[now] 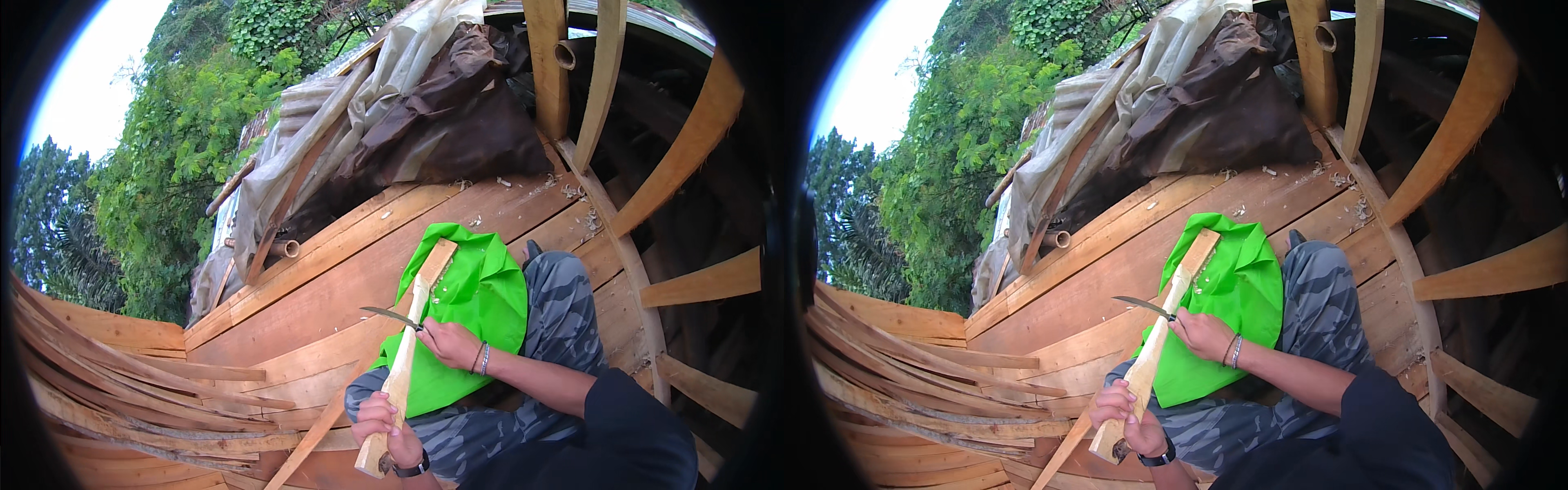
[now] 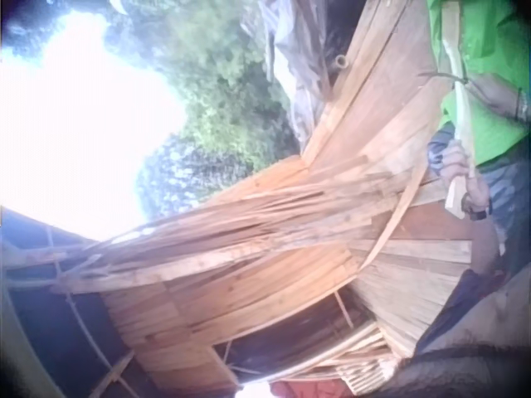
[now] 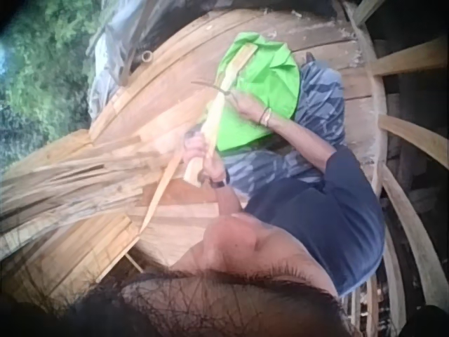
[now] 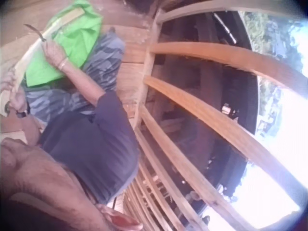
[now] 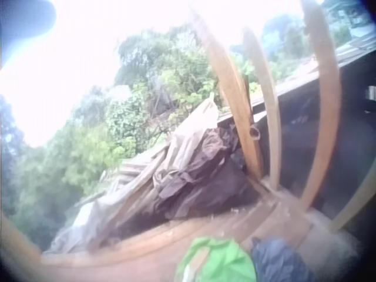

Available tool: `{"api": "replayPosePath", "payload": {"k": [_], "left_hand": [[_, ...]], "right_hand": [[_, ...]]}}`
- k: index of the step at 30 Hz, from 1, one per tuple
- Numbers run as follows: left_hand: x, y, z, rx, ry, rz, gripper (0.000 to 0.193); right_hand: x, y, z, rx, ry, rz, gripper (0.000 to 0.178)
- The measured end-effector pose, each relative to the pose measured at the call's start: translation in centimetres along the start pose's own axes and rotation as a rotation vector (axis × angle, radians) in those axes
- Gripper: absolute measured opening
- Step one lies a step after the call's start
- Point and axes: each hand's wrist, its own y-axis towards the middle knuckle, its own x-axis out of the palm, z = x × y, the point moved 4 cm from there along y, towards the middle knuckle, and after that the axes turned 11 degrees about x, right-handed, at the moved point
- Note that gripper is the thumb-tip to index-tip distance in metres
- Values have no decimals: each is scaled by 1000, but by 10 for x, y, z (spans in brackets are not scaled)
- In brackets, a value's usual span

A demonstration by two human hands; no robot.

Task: The person sits on a wooden floor and carves a piece of light-colored wood using a knife. They hold the wood in their left hand and use the knife in their right hand to shave off thin strips, occasionally pausing to inspect the carved surface.

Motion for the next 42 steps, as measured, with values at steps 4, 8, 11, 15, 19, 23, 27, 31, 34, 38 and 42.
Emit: {"api": "replayPosePath", "payload": {"k": [4,8,11,15,19,23,27,31,34,38,42], "left_hand": [[6,7,0,-26,7,15,24],[-3,2,-3,-20,22,30,23],[6,5,-1,-31,3,25,23],[0,3,-1,-20,23,32,23],[4,1,-1,-23,16,30,23],[5,4,-1,3,40,21,23],[15,5,0,-16,15,14,24],[7,4,-1,-16,38,25,25],[6,2,-1,-22,38,39,25],[8,6,0,0,44,5,25],[19,0,2,-5,16,-52,22]], "right_hand": [[-4,18,31,197,-37,49,34],[7,5,7,34,-23,-14,36],[-3,22,35,199,-74,26,36],[0,13,13,111,-33,-38,37],[-10,27,30,187,-58,14,35],[0,17,13,95,-78,-44,37],[-1,33,61,292,-110,15,38],[-9,15,9,63,-111,-80,40],[-9,23,28,184,-114,-48,41],[10,35,55,363,-94,-36,42],[12,43,76,387,8,-81,47]]}}
